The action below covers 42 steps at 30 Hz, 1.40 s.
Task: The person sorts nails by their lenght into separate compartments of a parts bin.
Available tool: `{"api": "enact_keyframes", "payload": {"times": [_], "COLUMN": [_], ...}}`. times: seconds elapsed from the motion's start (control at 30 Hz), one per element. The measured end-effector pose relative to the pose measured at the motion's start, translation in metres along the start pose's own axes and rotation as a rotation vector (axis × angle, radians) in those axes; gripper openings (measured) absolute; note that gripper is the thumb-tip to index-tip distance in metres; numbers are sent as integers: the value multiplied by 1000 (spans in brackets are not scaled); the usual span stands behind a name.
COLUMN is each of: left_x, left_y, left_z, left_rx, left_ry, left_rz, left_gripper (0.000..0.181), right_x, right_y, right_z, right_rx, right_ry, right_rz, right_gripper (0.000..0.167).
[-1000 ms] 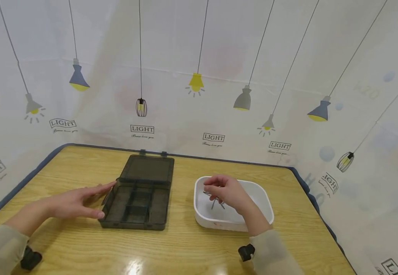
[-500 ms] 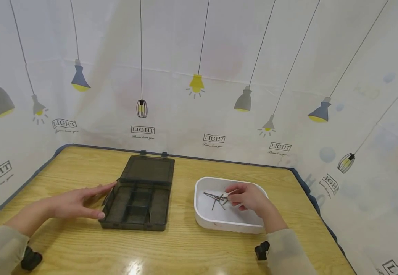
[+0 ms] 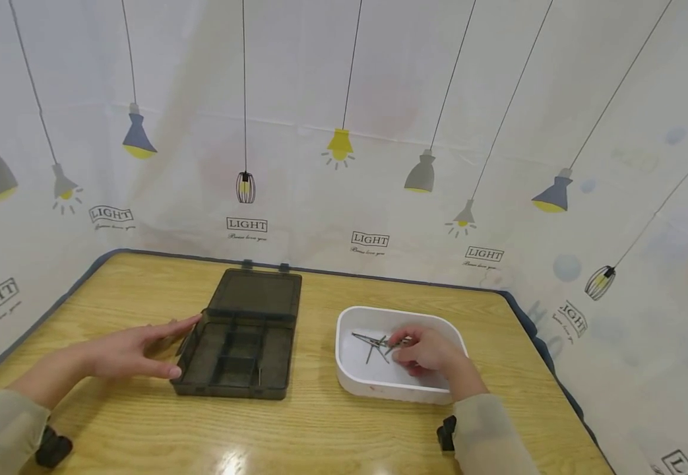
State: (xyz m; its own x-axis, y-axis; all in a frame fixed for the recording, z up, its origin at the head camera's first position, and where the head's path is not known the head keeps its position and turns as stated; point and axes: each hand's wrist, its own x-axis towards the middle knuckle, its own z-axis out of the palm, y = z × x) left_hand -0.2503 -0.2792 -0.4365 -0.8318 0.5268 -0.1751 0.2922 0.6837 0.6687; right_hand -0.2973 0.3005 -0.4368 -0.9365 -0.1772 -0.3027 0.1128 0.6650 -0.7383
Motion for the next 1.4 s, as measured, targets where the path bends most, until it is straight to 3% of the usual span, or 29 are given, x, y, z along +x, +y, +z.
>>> {"api": "enact_keyframes", "payload": {"times": [0.33,0.97,1.4], "left_x": [1,0,0], "left_y": [0,1,3], "left_z": [1,0,-1], "left_rx": [17,24,26], "left_ry": [6,8,8], "left_rz": [2,-1,-5], "left_gripper": [99,99,98], "right_x": [5,4,1], "right_y": [1,1,-2], "right_z": [4,7,6], "right_rx": [-62,-121,-164], "right_ry": [16,15,17], "right_rz": [45,32,15], "right_gripper": [21,10,12]}}
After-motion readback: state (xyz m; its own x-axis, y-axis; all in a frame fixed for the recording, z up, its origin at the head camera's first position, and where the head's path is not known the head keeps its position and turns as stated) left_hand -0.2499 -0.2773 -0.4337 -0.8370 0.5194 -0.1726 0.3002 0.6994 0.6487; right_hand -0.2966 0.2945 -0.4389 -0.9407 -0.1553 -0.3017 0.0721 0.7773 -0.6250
